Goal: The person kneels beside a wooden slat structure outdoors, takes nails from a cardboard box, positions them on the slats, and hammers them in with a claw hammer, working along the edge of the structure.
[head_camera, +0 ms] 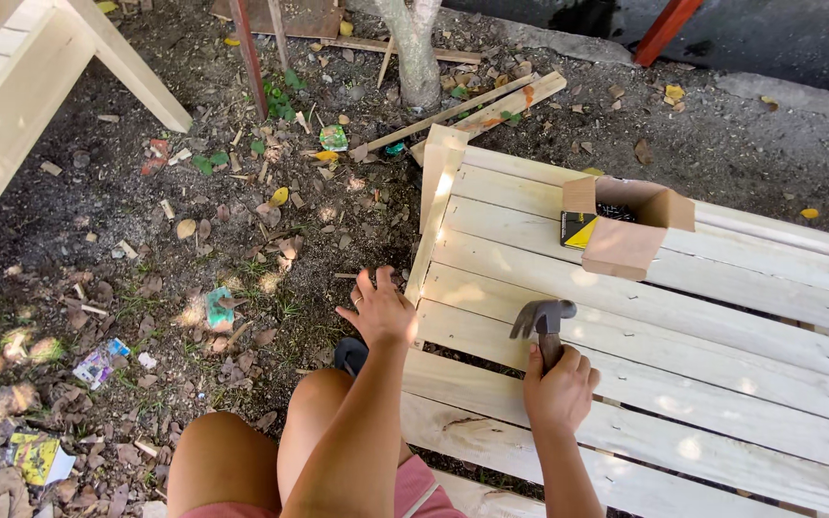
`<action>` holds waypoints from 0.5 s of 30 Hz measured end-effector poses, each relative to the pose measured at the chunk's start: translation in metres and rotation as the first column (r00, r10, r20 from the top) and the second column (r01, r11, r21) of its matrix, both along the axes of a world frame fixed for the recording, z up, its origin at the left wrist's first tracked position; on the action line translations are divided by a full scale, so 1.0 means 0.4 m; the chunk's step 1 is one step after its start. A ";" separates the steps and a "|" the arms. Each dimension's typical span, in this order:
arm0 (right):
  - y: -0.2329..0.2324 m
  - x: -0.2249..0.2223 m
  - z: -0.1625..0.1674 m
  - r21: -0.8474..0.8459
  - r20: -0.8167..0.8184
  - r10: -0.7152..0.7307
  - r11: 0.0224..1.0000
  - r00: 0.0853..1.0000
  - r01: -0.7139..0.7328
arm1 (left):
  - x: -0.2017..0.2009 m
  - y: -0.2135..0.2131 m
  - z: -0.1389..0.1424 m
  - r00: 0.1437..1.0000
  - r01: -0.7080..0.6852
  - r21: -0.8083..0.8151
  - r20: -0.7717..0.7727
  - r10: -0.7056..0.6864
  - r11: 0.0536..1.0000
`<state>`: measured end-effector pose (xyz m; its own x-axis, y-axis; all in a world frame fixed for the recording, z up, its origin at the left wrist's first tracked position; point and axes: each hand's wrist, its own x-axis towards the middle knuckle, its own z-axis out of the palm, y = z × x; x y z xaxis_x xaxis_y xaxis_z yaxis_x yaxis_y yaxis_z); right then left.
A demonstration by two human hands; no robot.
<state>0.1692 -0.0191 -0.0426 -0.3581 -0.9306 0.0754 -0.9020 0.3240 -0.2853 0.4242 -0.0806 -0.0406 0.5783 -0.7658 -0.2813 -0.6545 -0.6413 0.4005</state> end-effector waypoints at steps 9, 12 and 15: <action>-0.002 0.022 0.000 0.216 -0.064 -0.049 0.974 0.997 0.062 | -0.093 0.029 0.010 0.792 0.600 -0.571 0.523 -0.315 0.560; 0.011 0.028 0.021 0.266 -0.097 -0.049 0.961 0.994 0.073 | -0.237 -0.043 0.039 0.713 0.700 -0.533 0.480 -0.512 0.475; 0.013 0.021 0.039 0.273 -0.108 -0.048 0.959 0.993 0.076 | -0.378 -0.142 0.090 0.625 0.763 -0.537 0.471 -0.623 0.360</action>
<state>0.1777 -0.0139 -0.0271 -0.4196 -0.8964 -0.1431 -0.8969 0.4336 -0.0866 0.2732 -0.1375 -0.0046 -0.2698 -0.8312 0.4861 -0.8321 0.4554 0.3167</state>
